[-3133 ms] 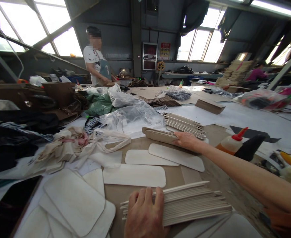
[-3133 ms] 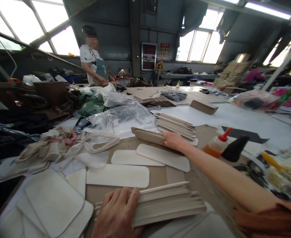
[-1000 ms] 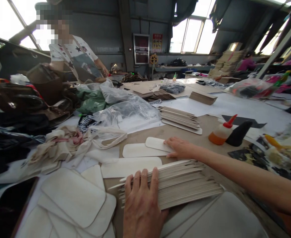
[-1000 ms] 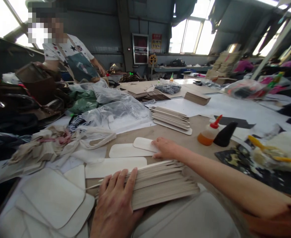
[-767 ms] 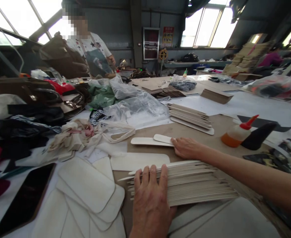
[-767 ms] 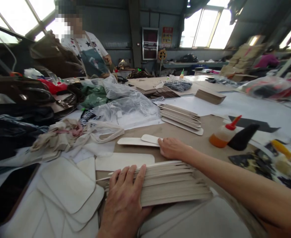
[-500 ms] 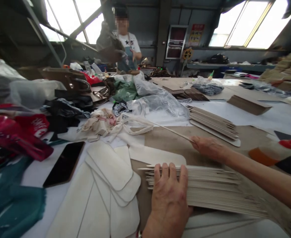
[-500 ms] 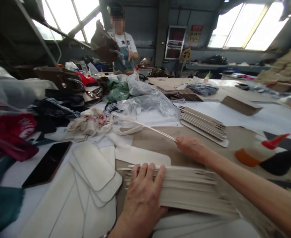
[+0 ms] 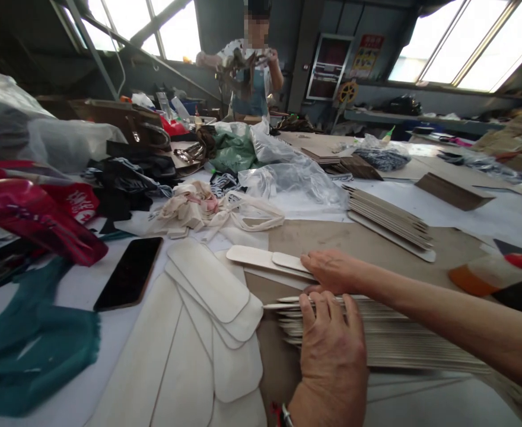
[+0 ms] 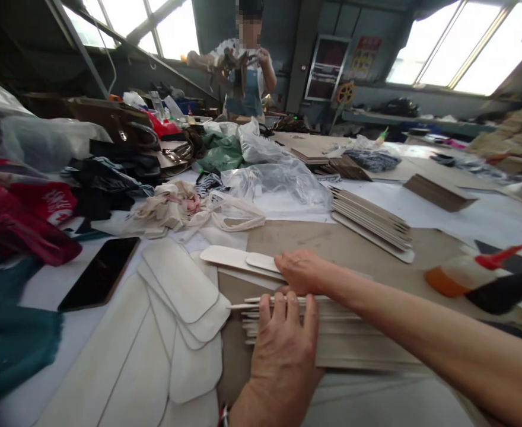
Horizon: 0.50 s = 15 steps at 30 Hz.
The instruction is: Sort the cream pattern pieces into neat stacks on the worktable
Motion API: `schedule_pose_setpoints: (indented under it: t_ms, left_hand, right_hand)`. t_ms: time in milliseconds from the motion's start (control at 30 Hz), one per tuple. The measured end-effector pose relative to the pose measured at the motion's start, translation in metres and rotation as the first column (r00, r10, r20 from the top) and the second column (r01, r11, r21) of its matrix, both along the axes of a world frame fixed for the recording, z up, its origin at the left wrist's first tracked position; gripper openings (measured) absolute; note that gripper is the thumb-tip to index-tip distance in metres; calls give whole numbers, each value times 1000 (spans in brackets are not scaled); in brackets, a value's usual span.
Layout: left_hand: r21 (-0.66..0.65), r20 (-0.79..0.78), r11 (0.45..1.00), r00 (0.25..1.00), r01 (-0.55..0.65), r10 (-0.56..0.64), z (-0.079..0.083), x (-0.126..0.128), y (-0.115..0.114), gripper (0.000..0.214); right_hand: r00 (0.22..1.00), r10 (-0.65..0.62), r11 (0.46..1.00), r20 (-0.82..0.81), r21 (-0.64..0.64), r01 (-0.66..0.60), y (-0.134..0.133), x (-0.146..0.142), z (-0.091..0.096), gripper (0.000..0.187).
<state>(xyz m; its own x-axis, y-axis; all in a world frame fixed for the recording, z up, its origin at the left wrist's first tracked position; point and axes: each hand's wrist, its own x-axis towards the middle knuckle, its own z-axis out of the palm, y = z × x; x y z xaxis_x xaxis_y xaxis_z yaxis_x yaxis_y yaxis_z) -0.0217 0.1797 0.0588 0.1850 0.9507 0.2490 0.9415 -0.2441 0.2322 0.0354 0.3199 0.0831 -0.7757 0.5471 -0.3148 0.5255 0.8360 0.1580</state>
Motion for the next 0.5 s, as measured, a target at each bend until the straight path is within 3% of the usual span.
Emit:
schedule_pose_setpoints:
  t_ms: [167, 333, 500]
  left_hand:
    - [-11, 20, 1000, 1000, 3, -2, 5, -3, -2, 60]
    - [17, 21, 1000, 1000, -9, 9, -5, 0, -1, 64]
    - [63, 42, 997, 998, -42, 39, -8, 0, 1, 75]
  right_hand:
    - [999, -33, 999, 35, -25, 34, 0, -2, 3, 44]
    - [996, -74, 996, 47, 51, 72, 5, -3, 2, 26]
    - [993, -110, 992, 48, 73, 107, 17, 6, 9, 26]
